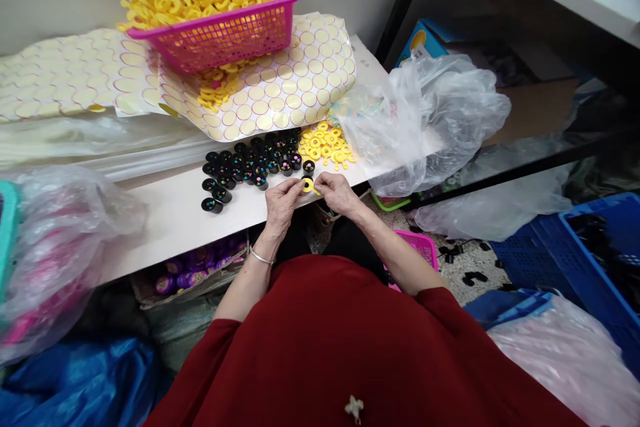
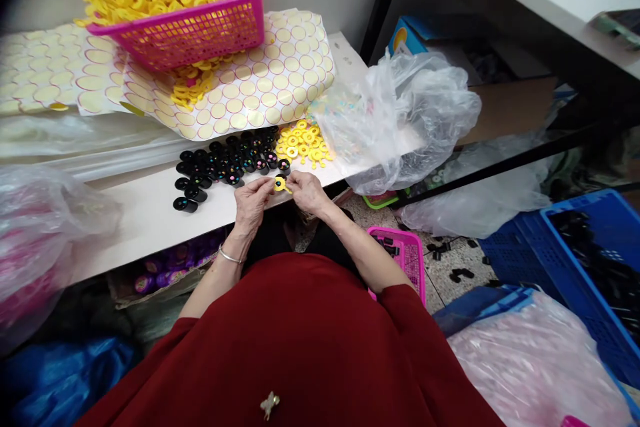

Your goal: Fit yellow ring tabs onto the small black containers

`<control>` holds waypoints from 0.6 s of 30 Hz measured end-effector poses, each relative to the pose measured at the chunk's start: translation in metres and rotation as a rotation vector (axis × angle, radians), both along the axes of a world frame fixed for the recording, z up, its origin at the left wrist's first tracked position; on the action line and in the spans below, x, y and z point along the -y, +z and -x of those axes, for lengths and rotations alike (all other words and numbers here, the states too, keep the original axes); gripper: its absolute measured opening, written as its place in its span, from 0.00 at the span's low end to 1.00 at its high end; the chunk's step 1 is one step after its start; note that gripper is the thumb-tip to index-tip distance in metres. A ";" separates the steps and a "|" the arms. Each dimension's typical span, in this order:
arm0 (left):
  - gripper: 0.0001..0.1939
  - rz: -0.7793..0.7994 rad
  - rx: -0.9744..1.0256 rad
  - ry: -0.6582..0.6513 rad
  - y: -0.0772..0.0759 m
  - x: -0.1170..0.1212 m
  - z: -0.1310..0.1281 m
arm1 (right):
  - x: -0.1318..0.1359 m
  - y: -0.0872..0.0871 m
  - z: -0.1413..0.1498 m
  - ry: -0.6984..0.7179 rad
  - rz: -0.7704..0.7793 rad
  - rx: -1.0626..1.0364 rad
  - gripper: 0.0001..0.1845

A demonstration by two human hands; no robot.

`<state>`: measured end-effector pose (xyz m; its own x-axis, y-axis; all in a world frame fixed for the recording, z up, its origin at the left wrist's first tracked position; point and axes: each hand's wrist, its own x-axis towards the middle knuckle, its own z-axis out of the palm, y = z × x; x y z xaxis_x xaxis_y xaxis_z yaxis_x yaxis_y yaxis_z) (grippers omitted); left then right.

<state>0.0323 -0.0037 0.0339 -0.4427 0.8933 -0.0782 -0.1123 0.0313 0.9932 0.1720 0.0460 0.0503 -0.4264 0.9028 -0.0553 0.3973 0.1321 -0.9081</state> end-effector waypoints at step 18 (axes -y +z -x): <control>0.09 0.062 -0.050 0.059 -0.007 -0.022 -0.004 | 0.002 -0.013 0.016 -0.234 0.144 -0.263 0.08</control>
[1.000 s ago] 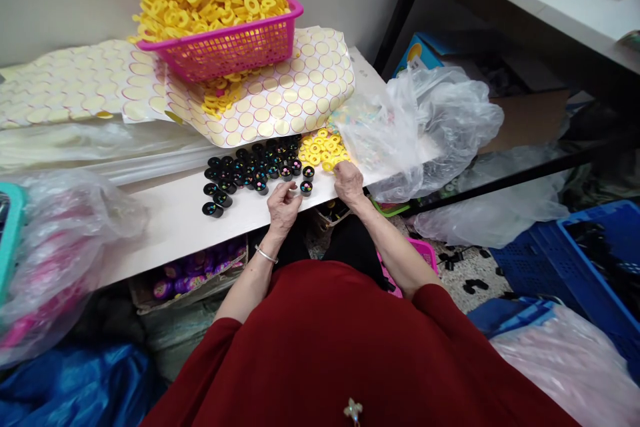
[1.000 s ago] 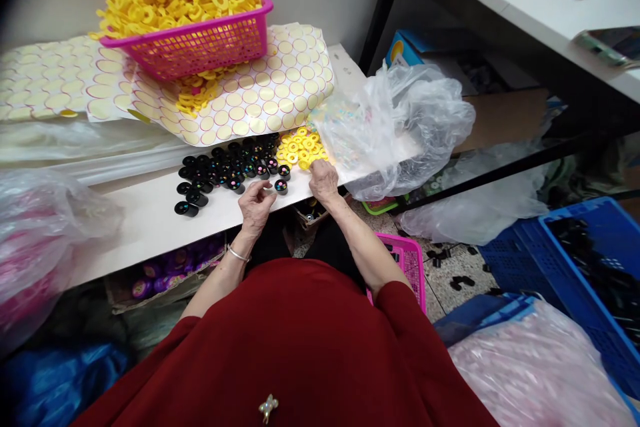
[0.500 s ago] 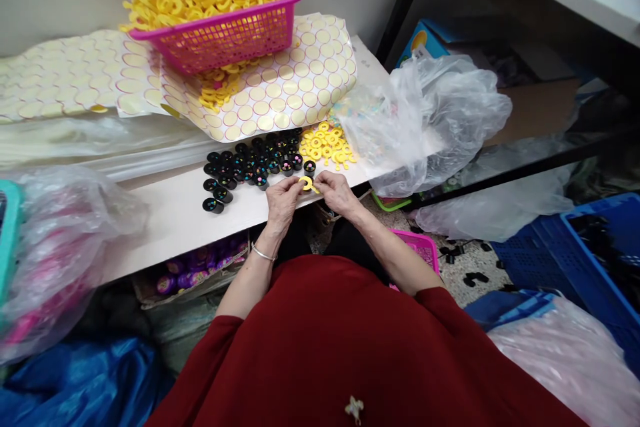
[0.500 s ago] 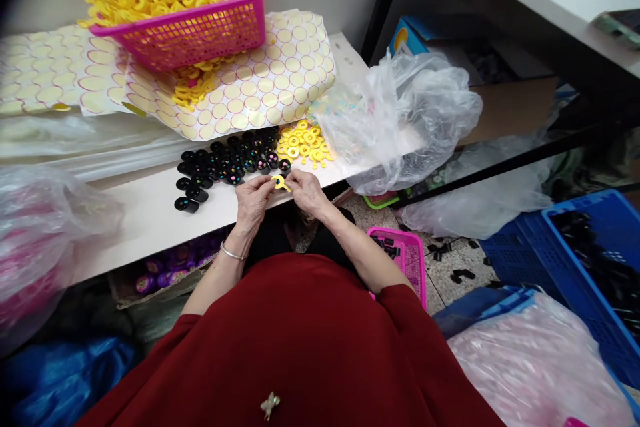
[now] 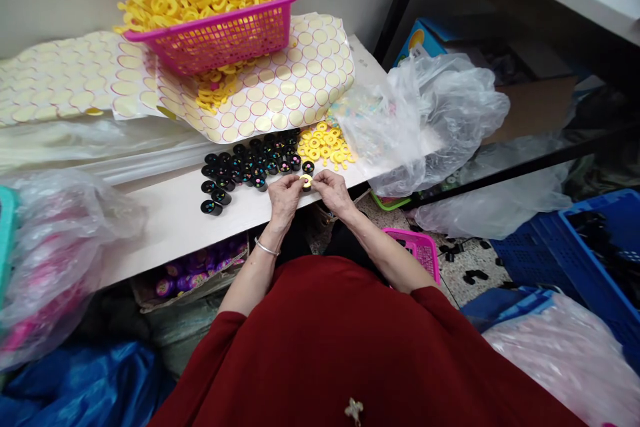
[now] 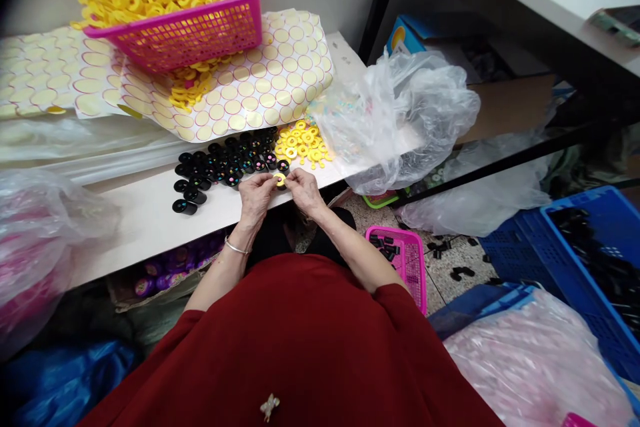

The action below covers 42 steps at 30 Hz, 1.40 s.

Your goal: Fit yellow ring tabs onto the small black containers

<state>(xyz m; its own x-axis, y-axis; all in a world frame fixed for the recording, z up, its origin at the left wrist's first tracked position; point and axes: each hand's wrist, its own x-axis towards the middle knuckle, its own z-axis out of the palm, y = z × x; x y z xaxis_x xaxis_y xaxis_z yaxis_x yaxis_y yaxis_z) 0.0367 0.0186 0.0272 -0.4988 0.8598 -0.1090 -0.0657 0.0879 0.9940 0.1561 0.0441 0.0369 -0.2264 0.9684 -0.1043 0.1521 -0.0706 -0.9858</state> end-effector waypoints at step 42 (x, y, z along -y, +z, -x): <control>0.17 -0.054 -0.263 -0.121 -0.012 -0.004 0.002 | -0.005 0.001 0.009 -0.089 0.293 -0.059 0.16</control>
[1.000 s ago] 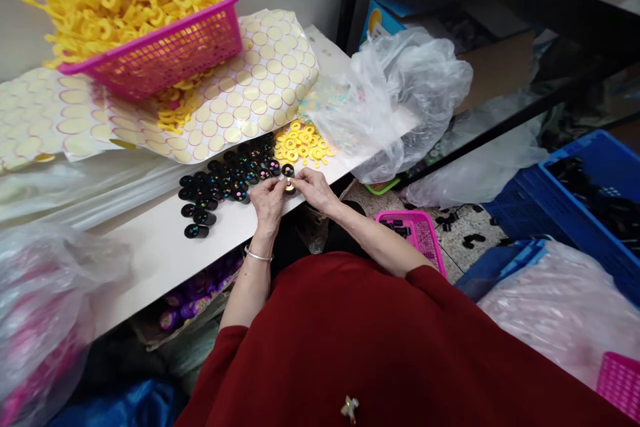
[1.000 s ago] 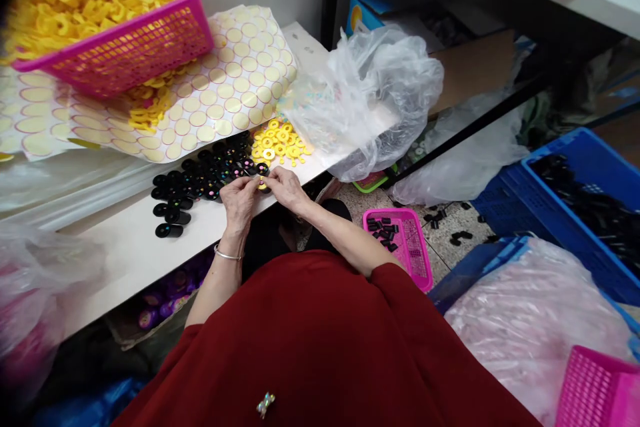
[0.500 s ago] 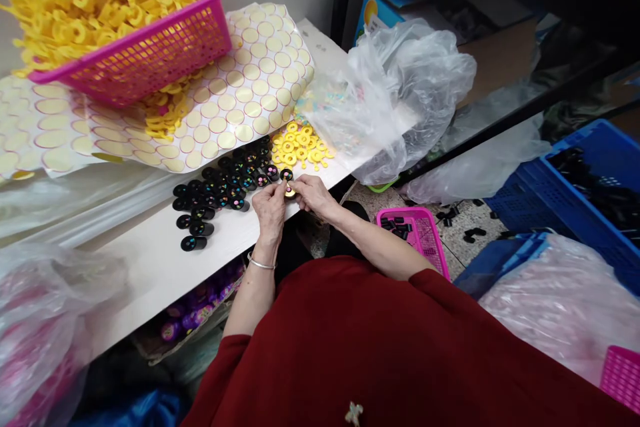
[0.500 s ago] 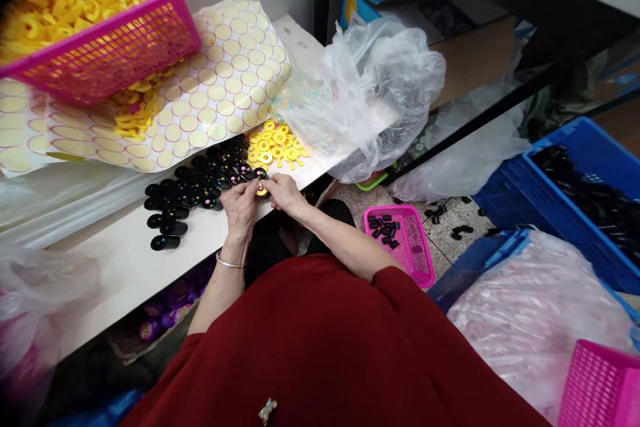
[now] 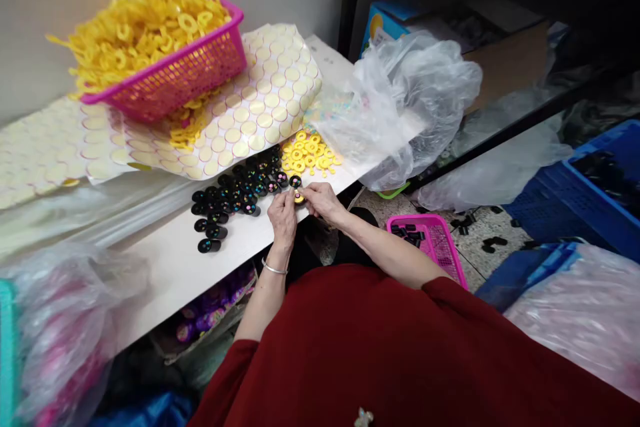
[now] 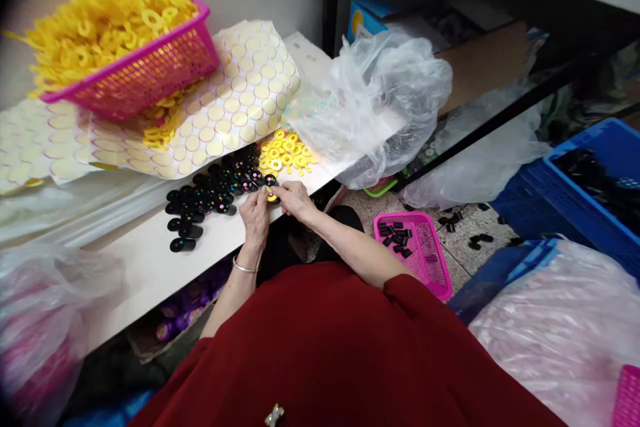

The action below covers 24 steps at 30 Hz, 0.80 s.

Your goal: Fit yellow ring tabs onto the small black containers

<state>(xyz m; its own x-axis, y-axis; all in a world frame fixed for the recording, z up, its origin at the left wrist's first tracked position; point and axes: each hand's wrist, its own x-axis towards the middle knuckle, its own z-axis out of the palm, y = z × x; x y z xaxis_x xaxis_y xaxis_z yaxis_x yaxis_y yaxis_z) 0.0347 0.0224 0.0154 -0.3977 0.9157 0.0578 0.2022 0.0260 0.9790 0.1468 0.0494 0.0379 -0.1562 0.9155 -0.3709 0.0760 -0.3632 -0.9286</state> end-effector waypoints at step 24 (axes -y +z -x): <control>0.16 -0.396 -0.578 -0.597 0.025 0.032 -0.009 | 0.034 -0.011 -0.059 0.330 0.136 -0.718 0.30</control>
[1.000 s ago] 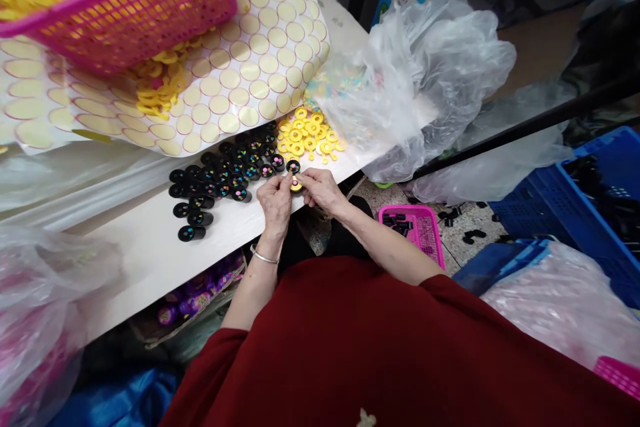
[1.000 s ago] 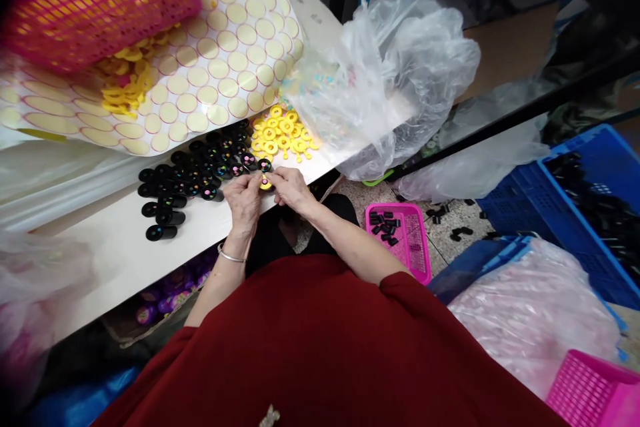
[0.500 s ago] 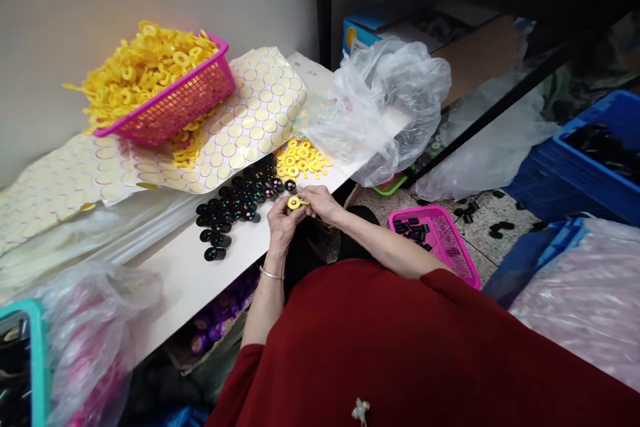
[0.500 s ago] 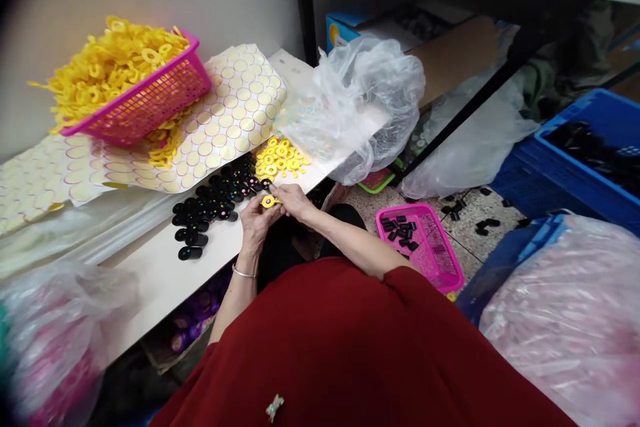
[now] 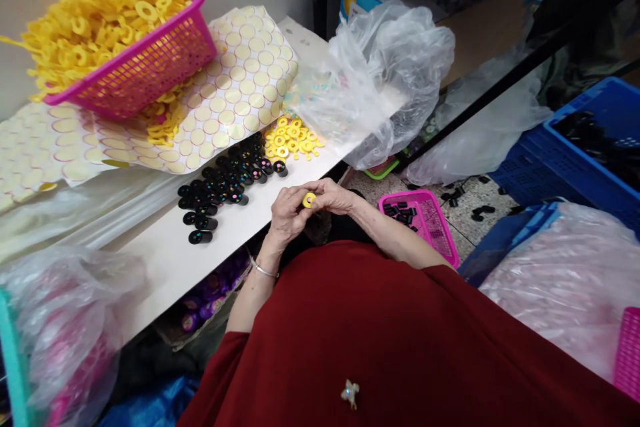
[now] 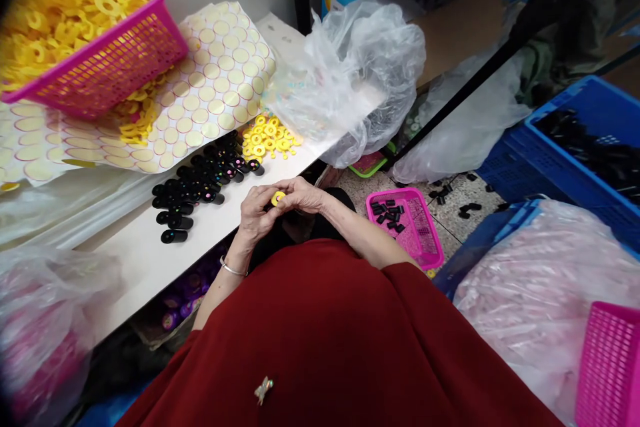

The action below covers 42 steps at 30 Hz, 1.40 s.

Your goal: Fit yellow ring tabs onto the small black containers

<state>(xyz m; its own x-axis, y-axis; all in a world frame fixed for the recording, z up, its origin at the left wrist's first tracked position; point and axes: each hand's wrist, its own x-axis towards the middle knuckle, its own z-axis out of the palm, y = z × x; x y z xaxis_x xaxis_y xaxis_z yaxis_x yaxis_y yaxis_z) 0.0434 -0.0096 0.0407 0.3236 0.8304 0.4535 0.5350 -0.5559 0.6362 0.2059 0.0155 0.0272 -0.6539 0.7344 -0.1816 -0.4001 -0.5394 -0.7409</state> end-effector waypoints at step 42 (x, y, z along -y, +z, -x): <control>0.09 0.081 0.165 0.568 -0.027 -0.027 0.009 | 0.003 -0.043 -0.022 -0.208 -1.068 1.401 0.22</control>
